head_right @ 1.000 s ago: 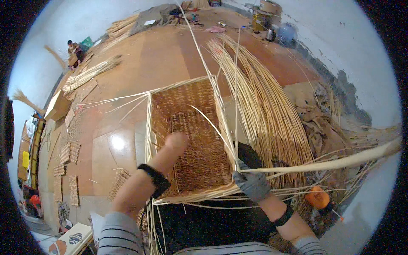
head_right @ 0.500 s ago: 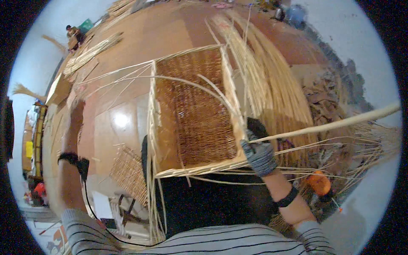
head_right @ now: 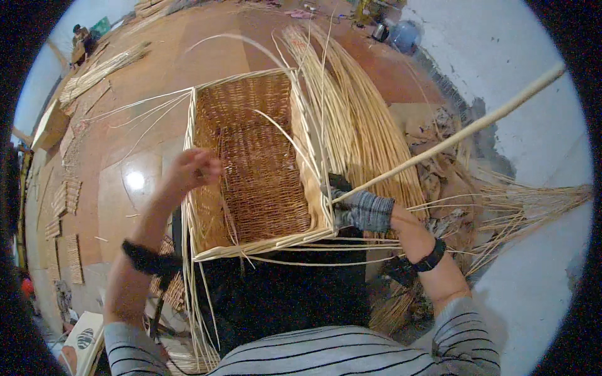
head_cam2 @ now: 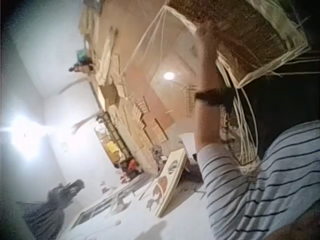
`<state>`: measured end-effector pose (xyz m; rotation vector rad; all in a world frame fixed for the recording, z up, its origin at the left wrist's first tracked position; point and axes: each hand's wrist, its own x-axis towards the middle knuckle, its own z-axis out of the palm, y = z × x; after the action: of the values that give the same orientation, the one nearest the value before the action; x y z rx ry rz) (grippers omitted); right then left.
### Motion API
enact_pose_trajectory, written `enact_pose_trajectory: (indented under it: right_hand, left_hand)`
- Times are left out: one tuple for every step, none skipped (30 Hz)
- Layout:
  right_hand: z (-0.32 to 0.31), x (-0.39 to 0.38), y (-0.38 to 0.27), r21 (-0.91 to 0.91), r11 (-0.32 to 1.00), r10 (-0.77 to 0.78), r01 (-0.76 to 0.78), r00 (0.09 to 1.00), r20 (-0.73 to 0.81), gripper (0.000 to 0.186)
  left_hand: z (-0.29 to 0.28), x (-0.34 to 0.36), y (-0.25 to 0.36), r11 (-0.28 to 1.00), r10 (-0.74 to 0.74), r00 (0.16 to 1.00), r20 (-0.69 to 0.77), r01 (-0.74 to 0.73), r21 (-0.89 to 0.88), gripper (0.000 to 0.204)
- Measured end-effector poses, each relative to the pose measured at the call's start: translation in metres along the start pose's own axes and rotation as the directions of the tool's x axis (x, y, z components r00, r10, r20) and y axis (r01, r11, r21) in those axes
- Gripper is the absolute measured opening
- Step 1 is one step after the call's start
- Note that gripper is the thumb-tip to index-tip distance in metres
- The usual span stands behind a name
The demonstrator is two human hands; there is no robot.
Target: Weaving a large rectangular wicker basket using bamboo or wicker strips.
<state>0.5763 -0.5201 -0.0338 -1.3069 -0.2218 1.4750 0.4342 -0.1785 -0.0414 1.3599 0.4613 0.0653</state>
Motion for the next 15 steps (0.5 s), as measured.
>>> enact_pose_trajectory:
  right_hand:
    - [-0.001,0.001,0.004,-0.020,1.000,-0.006,0.006,1.000,-0.015,0.045]
    - [-0.005,0.006,0.017,-0.348,0.900,-0.295,0.263,0.955,-0.042,0.039]
    - [-0.009,0.008,0.025,-0.632,0.638,-0.547,0.440,0.836,0.030,0.034]
    - [-0.009,0.011,0.025,-0.641,0.632,-0.543,0.435,0.839,0.034,0.034]
    - [-0.009,0.013,0.026,-0.692,0.620,-0.566,0.370,0.821,-0.069,0.034]
    - [-0.007,0.019,0.027,-0.731,0.612,-0.591,0.302,0.789,-0.169,0.034]
    - [-0.005,0.027,0.025,-0.766,0.599,-0.572,0.233,0.794,-0.206,0.046]
    - [-0.002,0.033,0.022,-0.769,0.597,-0.572,0.228,0.794,-0.209,0.046]
    - [0.003,0.039,0.018,-0.853,0.517,-0.576,0.070,0.766,-0.286,0.050]
    - [0.005,0.042,0.013,-0.901,0.423,-0.588,-0.096,0.727,-0.354,0.053]
    - [0.001,0.042,0.003,-0.860,0.509,-0.543,-0.033,0.763,-0.350,0.067]
    - [-0.003,0.042,-0.006,-0.856,0.514,-0.534,-0.045,0.764,-0.362,0.067]
    - [-0.004,0.042,-0.014,-0.903,0.430,-0.495,-0.019,0.831,-0.253,0.075]
    - [-0.006,0.044,-0.022,-0.938,0.345,-0.441,0.020,0.886,-0.143,0.082]
    - [-0.009,0.051,-0.033,-0.882,0.471,-0.272,-0.030,0.946,-0.177,0.094]
  left_hand:
    - [0.029,0.019,-0.006,0.981,0.074,0.997,0.030,-0.068,-0.182,0.021]
    - [0.057,0.036,-0.008,0.965,0.093,0.993,0.066,-0.074,-0.251,0.020]
    - [0.083,0.051,-0.011,0.945,0.110,0.988,0.104,-0.072,-0.318,0.020]
    - [0.102,0.061,-0.015,0.935,0.115,0.985,0.128,-0.064,-0.348,0.019]
    - [0.117,0.070,-0.020,0.924,0.119,0.980,0.159,-0.051,-0.378,0.018]
    - [0.125,0.078,-0.025,0.922,0.121,0.979,0.163,-0.050,-0.385,0.018]
    - [0.131,0.085,-0.030,0.929,0.116,0.981,0.157,-0.051,-0.367,0.018]
    - [0.134,0.092,-0.034,0.936,0.112,0.982,0.150,-0.054,-0.348,0.019]
    - [0.136,0.094,-0.035,0.957,0.117,0.983,0.141,-0.074,-0.281,0.020]
    - [0.136,0.097,-0.035,0.957,0.112,0.983,0.144,-0.068,-0.283,0.020]
    - [0.134,0.099,-0.034,0.962,0.093,0.981,0.170,-0.044,-0.271,0.021]
    - [0.135,0.102,-0.035,0.965,0.070,0.977,0.202,-0.015,-0.263,0.022]
    - [0.134,0.102,-0.042,0.965,0.056,0.977,0.208,0.000,-0.264,0.022]
    - [0.133,0.103,-0.048,0.971,0.062,0.974,0.216,-0.009,-0.238,0.024]
    - [0.130,0.104,-0.048,0.977,0.077,0.971,0.225,-0.029,-0.211,0.025]
